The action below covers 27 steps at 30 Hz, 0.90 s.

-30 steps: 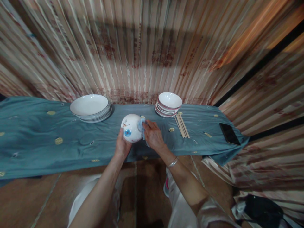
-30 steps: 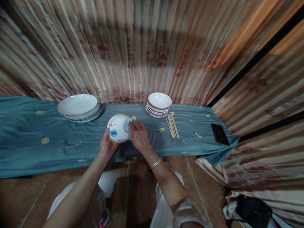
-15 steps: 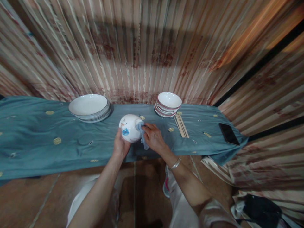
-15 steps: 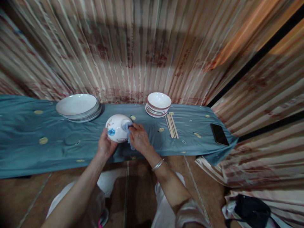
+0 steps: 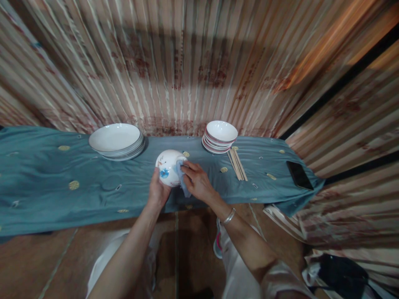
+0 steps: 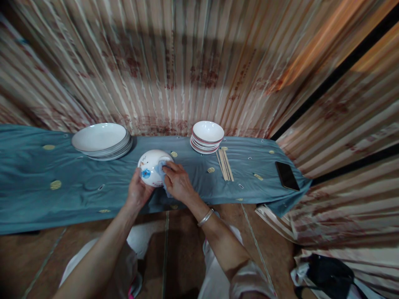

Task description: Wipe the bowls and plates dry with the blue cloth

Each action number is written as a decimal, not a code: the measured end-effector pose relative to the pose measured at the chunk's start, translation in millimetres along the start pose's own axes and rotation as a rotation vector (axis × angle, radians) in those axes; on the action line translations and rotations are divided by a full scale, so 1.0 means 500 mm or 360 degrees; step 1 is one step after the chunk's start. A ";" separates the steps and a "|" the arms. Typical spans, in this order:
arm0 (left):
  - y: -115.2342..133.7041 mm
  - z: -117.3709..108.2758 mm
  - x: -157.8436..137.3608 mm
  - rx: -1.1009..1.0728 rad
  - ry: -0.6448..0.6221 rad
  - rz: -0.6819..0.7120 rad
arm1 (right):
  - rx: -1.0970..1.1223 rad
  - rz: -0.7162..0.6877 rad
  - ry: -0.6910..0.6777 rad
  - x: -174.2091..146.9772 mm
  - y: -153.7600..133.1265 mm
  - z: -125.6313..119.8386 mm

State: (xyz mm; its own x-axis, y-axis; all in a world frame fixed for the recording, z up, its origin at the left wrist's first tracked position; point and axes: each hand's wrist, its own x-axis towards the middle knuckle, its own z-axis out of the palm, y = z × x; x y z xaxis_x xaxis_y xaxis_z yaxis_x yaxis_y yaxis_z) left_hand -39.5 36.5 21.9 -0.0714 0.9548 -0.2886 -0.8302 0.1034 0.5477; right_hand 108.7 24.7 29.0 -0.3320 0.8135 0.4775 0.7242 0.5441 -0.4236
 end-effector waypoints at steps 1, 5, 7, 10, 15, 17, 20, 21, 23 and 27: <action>-0.001 0.002 -0.001 0.0005 -0.0004 -0.0004 | -0.0007 -0.0003 0.0011 0.000 0.000 0.000; -0.002 0.008 -0.005 0.0022 -0.0007 0.0000 | -0.0051 0.0008 0.0029 0.004 -0.002 -0.002; -0.002 0.009 -0.005 0.0031 -0.0017 -0.0004 | -0.0067 0.0029 0.0021 0.006 -0.004 -0.004; -0.001 0.007 -0.004 0.0038 -0.0022 -0.0019 | -0.0092 0.0042 -0.0005 0.008 -0.006 -0.006; 0.000 0.010 -0.006 0.0042 -0.0036 -0.0020 | -0.0147 0.0053 -0.0029 0.010 -0.004 -0.005; 0.000 0.014 -0.010 0.0039 -0.0032 -0.0026 | -0.0182 0.0056 -0.0006 0.012 -0.001 -0.006; 0.001 0.019 -0.015 0.0028 -0.0019 -0.0038 | -0.0240 0.0071 0.0025 0.015 0.004 -0.008; 0.001 0.020 -0.016 0.0021 -0.0017 -0.0037 | -0.0254 0.0082 0.0028 0.016 0.006 -0.009; 0.000 0.021 -0.017 0.0006 -0.0022 -0.0022 | -0.0270 0.0112 0.0022 0.019 0.009 -0.012; -0.001 0.021 -0.015 0.0001 -0.0012 0.0000 | -0.0312 0.0146 0.0002 0.022 0.012 -0.015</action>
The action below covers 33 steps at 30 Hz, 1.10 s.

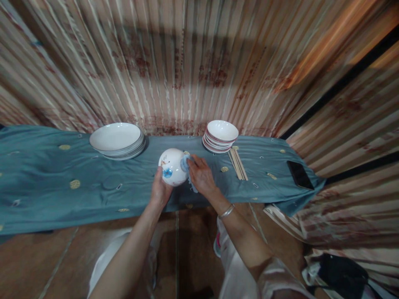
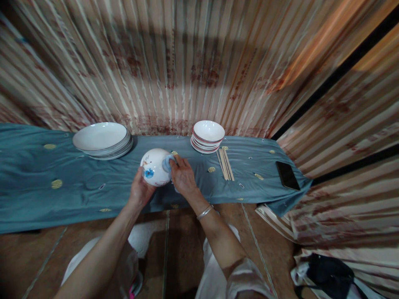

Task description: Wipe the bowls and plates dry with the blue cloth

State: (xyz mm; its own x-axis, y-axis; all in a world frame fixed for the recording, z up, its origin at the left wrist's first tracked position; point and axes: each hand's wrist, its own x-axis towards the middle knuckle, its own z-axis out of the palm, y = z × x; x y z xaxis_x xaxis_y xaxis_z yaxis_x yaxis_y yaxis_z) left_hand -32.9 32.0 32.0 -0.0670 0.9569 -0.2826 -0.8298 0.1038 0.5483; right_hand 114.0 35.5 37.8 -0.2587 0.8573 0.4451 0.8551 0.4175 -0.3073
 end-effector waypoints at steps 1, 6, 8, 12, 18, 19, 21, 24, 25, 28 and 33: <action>0.000 0.000 0.000 -0.0001 0.0008 -0.0001 | -0.0019 0.0000 0.0000 0.000 0.000 0.000; 0.003 0.005 -0.002 0.0012 0.0028 -0.0005 | -0.0084 0.0002 -0.0002 -0.002 -0.003 -0.001; 0.004 0.006 -0.003 0.0014 0.0032 -0.0011 | -0.0082 -0.0003 -0.0022 -0.004 -0.005 -0.003; 0.007 0.008 -0.003 -0.0028 0.0060 -0.0016 | -0.0047 -0.0045 -0.0049 -0.009 -0.005 -0.005; 0.008 0.006 0.000 -0.0016 0.0052 -0.0018 | 0.0035 -0.0180 -0.0041 -0.015 -0.002 -0.001; 0.008 0.005 0.001 -0.0010 0.0047 -0.0020 | 0.0053 -0.0200 -0.0034 -0.016 -0.002 0.000; 0.008 0.003 0.002 -0.0001 0.0041 -0.0028 | 0.0089 -0.0230 -0.0007 -0.017 -0.003 0.003; 0.008 0.002 0.002 0.0016 0.0033 -0.0044 | 0.0124 -0.0255 0.0051 -0.017 -0.005 0.009; 0.008 0.001 0.002 0.0024 0.0030 -0.0046 | 0.0130 -0.0256 0.0071 -0.016 -0.006 0.011; 0.006 -0.001 0.002 0.0038 0.0017 -0.0036 | 0.0129 -0.0249 0.0138 -0.013 -0.007 0.015; 0.002 -0.001 0.001 0.0053 -0.0012 -0.0022 | 0.0067 -0.0185 0.0191 -0.007 -0.010 0.011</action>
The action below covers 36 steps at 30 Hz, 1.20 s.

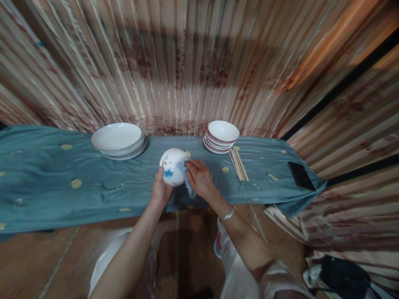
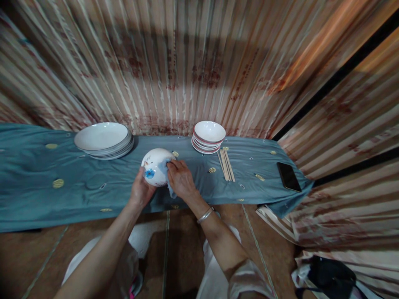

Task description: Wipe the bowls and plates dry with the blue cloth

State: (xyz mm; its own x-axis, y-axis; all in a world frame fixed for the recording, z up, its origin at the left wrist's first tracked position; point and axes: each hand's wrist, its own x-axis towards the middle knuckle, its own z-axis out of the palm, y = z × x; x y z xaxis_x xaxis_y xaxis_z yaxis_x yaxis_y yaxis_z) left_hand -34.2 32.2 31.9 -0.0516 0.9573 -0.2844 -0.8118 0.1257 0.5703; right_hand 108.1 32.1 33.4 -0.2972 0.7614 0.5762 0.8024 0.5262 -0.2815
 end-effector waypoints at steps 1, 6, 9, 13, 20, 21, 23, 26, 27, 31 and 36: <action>0.000 0.001 -0.001 0.0000 -0.0002 0.0000 | -0.0023 0.0015 -0.0004 0.002 0.000 -0.001; 0.000 0.006 -0.008 -0.0005 0.0004 -0.0014 | -0.0157 0.0092 -0.0053 0.011 0.002 -0.006; 0.000 0.006 -0.009 0.0010 -0.0002 0.0004 | -0.0222 0.0137 -0.0076 0.015 0.006 -0.007; -0.001 0.004 -0.006 0.0010 -0.0006 0.0019 | -0.0269 0.0169 -0.0104 0.016 0.007 -0.010; -0.001 0.005 -0.005 -0.0010 0.0031 0.0033 | -0.0298 0.0156 -0.0239 0.010 0.006 -0.021; -0.001 0.005 -0.005 -0.0006 0.0033 0.0035 | -0.0291 0.0152 -0.0249 0.008 0.006 -0.022; -0.001 0.006 -0.005 0.0004 0.0040 0.0035 | -0.0260 0.0147 -0.0256 0.005 0.008 -0.024; -0.002 0.006 -0.003 0.0005 0.0059 0.0041 | -0.0195 0.0135 -0.0249 -0.001 0.010 -0.024; -0.003 0.005 -0.003 0.0001 0.0062 0.0046 | -0.0174 0.0132 -0.0240 -0.003 0.010 -0.023; -0.003 0.001 0.001 -0.0015 0.0034 0.0051 | -0.0074 0.0110 -0.0191 -0.012 0.011 -0.019; 0.000 0.003 0.000 -0.0031 0.0036 0.0039 | 0.0055 0.0057 -0.0099 -0.023 0.002 -0.008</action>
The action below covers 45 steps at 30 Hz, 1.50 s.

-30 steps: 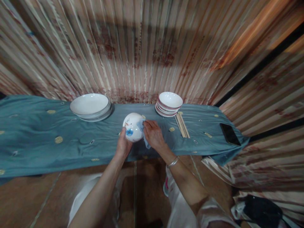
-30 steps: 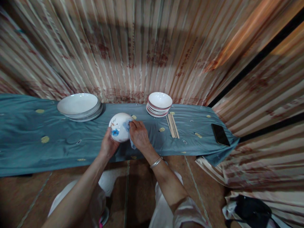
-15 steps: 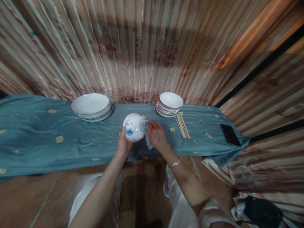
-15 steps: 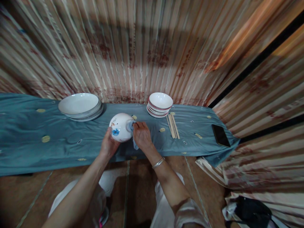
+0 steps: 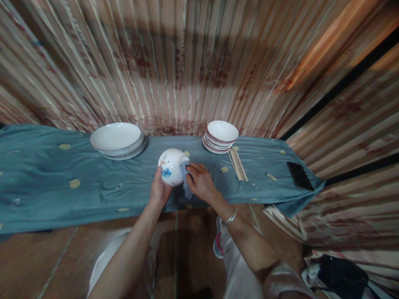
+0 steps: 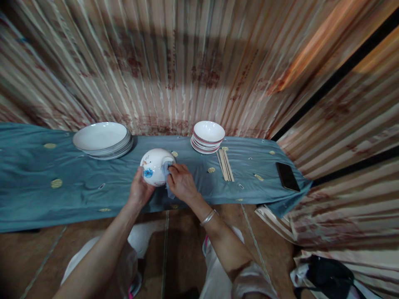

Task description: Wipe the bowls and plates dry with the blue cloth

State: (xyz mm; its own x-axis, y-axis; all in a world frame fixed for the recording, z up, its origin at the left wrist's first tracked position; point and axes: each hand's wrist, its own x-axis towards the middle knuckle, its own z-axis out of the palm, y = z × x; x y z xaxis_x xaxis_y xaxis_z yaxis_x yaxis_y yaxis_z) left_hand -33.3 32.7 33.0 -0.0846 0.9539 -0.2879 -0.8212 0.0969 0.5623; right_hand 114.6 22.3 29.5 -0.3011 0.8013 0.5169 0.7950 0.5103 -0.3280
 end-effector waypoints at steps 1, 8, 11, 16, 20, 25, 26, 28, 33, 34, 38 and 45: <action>0.001 0.001 -0.001 0.0000 0.0000 -0.0002 | 0.0021 -0.0013 0.0021 -0.002 -0.003 0.003; 0.001 0.002 -0.005 0.0004 -0.0008 -0.0030 | 0.0054 -0.0073 0.0084 -0.004 -0.023 0.013; 0.000 -0.002 -0.003 0.0005 -0.0005 -0.0030 | -0.0001 -0.0094 0.0043 0.000 -0.031 0.010; -0.001 -0.003 -0.004 0.0013 -0.0007 -0.0079 | -0.0097 -0.0144 -0.0014 0.011 -0.039 0.003; -0.003 0.002 -0.007 0.0023 -0.0036 -0.0085 | -0.0069 -0.0070 -0.0014 0.022 -0.029 -0.003; -0.007 0.007 -0.011 0.0079 -0.0045 -0.0047 | 0.0012 0.0055 0.0126 0.032 0.001 -0.004; -0.008 0.007 -0.011 0.0093 -0.0031 -0.0042 | 0.0034 0.0075 0.0158 0.033 0.007 -0.002; -0.008 0.006 -0.011 0.0110 -0.0012 -0.0040 | 0.0077 0.0121 0.0208 0.034 0.016 0.002; -0.009 0.001 -0.009 0.0106 -0.0021 -0.0041 | 0.0104 0.0263 0.0220 0.032 0.031 0.012; -0.009 0.000 -0.009 0.0107 -0.0018 -0.0043 | 0.0101 0.0291 0.0205 0.031 0.034 0.013; -0.007 -0.001 -0.011 0.0116 -0.0036 -0.0048 | 0.0082 0.0367 0.0165 0.026 0.047 0.018; -0.003 0.003 -0.015 0.0071 -0.0011 -0.0036 | -0.0120 0.0578 -0.0149 0.024 0.035 0.008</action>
State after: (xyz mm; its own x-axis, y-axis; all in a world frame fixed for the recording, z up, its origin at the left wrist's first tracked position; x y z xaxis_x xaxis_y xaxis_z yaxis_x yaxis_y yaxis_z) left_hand -30.7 25.9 35.6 -0.0623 0.9532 -0.2960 -0.7968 0.1311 0.5899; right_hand 122.9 42.2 26.8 -0.0362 0.9526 0.3022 0.8942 0.1659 -0.4157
